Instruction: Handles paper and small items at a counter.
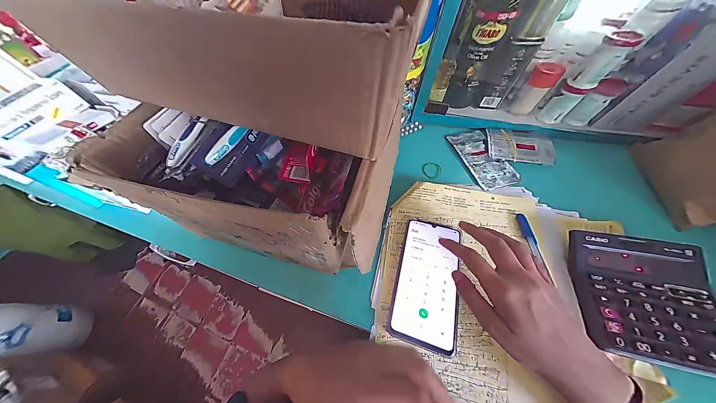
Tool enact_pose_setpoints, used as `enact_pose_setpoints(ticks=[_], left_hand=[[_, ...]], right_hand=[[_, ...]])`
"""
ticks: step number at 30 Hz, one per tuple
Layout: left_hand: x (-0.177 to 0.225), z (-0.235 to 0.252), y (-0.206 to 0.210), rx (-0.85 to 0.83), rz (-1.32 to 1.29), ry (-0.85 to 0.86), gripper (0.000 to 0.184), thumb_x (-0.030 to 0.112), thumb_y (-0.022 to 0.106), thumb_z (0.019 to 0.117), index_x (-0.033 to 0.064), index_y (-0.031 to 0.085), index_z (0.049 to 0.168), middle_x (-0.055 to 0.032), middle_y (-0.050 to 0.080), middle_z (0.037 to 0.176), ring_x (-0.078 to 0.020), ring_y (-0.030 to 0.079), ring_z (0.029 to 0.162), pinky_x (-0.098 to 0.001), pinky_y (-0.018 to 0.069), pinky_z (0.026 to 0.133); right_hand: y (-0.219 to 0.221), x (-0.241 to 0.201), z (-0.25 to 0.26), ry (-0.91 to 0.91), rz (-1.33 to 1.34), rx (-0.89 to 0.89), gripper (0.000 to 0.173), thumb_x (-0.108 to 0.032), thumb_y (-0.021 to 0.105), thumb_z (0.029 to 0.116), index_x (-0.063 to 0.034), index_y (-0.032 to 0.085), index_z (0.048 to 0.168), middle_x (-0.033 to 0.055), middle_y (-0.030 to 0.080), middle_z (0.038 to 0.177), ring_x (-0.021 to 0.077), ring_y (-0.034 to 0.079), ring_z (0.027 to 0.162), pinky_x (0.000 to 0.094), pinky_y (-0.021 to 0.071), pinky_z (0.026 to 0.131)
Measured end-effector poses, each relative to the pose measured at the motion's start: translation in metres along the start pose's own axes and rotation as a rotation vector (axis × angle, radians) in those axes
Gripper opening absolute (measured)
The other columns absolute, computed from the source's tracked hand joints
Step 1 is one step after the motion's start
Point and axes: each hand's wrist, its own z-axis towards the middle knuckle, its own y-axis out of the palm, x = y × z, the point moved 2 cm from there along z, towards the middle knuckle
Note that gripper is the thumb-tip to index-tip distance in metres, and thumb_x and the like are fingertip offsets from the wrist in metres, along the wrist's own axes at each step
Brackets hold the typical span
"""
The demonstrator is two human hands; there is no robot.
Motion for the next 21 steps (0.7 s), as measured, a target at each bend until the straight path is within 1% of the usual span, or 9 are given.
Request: enact_pose_setpoints(ticks=[2, 4, 8, 10, 13, 15, 17, 18, 21], left_hand=[[-0.004, -0.001, -0.01, 0.136, 0.162, -0.097, 0.049, 0.036, 0.033, 0.1102, -0.0026, 0.063, 0.113, -0.0166, 0.063, 0.123, -0.0212, 0.055, 0.126, -0.0344, 0.0415, 0.111], [-0.01, 0.0, -0.016, 0.268, 0.304, -0.21, 0.05, 0.036, 0.037, 0.1092, -0.0056, 0.061, 0.123, -0.02, 0.058, 0.134, -0.0228, 0.052, 0.132, -0.0358, 0.04, 0.112], [-0.025, 0.008, -0.016, 0.519, 0.358, -0.399, 0.057, 0.035, 0.04, 0.1072, -0.0084, 0.049, 0.143, -0.0242, 0.048, 0.149, -0.0263, 0.046, 0.141, -0.0415, 0.0411, 0.115], [-0.028, 0.013, -0.019, 0.565, 0.352, -0.512, 0.059, 0.034, 0.04, 0.1067, -0.0077, 0.043, 0.149, -0.0235, 0.048, 0.149, -0.0242, 0.05, 0.137, -0.0386, 0.045, 0.111], [-0.031, 0.017, -0.025, 0.601, 0.325, -0.574, 0.06, 0.033, 0.04, 0.1068, -0.0088, 0.038, 0.15, -0.0224, 0.055, 0.144, -0.0195, 0.056, 0.132, -0.0331, 0.0495, 0.104], [-0.032, 0.02, -0.026, 0.6, 0.317, -0.574, 0.06, 0.031, 0.042, 0.1063, -0.0101, 0.036, 0.151, -0.022, 0.057, 0.141, -0.0166, 0.058, 0.129, -0.0307, 0.0499, 0.103], [-0.033, 0.022, -0.024, 0.617, 0.319, -0.576, 0.063, 0.031, 0.045, 0.1052, -0.0112, 0.035, 0.151, -0.0223, 0.057, 0.14, -0.0171, 0.058, 0.128, -0.0315, 0.049, 0.104], [-0.034, 0.022, -0.022, 0.641, 0.313, -0.576, 0.064, 0.031, 0.047, 0.1043, -0.0114, 0.035, 0.15, -0.0223, 0.058, 0.139, -0.0174, 0.059, 0.127, -0.0316, 0.0493, 0.104], [-0.037, 0.023, -0.017, 0.773, 0.229, -0.547, 0.066, 0.029, 0.051, 0.1014, -0.0129, 0.034, 0.15, -0.0203, 0.061, 0.135, -0.0152, 0.063, 0.118, -0.0299, 0.0522, 0.098]], right_hand=[[0.004, 0.003, 0.0, 0.012, 0.011, -0.015, 0.049, -0.036, 0.037, 0.1034, -0.0127, 0.069, 0.132, 0.0234, 0.057, 0.143, 0.0507, 0.054, 0.128, 0.0634, 0.0453, 0.092], [0.007, 0.005, -0.001, 0.019, 0.01, -0.013, 0.05, -0.04, 0.038, 0.1038, -0.0126, 0.069, 0.132, 0.0252, 0.055, 0.145, 0.0524, 0.053, 0.128, 0.0653, 0.0452, 0.092], [0.011, 0.003, -0.001, 0.041, 0.0, -0.022, 0.054, -0.048, 0.038, 0.1035, -0.014, 0.07, 0.129, 0.0258, 0.055, 0.144, 0.0518, 0.053, 0.128, 0.0646, 0.0451, 0.093], [0.007, 0.001, -0.002, 0.078, 0.043, 0.013, 0.054, -0.048, 0.039, 0.104, -0.0128, 0.067, 0.134, 0.0266, 0.059, 0.139, 0.0502, 0.058, 0.121, 0.0615, 0.0475, 0.087], [-0.003, -0.006, -0.011, 0.184, 0.132, 0.06, 0.061, -0.047, 0.038, 0.105, -0.0015, 0.057, 0.141, 0.0229, 0.068, 0.114, 0.0371, 0.066, 0.099, 0.0494, 0.0532, 0.079], [-0.005, -0.013, -0.021, 0.246, 0.203, 0.03, 0.067, -0.047, 0.044, 0.1022, 0.0048, 0.05, 0.144, 0.0193, 0.07, 0.111, 0.0318, 0.068, 0.096, 0.0482, 0.0549, 0.079], [-0.002, -0.023, -0.031, 0.243, 0.239, 0.013, 0.078, -0.051, 0.054, 0.0961, 0.0094, 0.046, 0.145, 0.0212, 0.069, 0.119, 0.0356, 0.067, 0.104, 0.0536, 0.0513, 0.085], [0.0, -0.029, -0.035, 0.232, 0.241, 0.016, 0.087, -0.054, 0.061, 0.0903, 0.0116, 0.045, 0.145, 0.0238, 0.067, 0.124, 0.0393, 0.065, 0.106, 0.0568, 0.0496, 0.087], [0.008, -0.037, -0.042, 0.197, 0.242, 0.033, 0.124, -0.072, 0.076, 0.0628, 0.0136, 0.042, 0.147, 0.0322, 0.057, 0.137, 0.0483, 0.06, 0.115, 0.0612, 0.048, 0.092]])
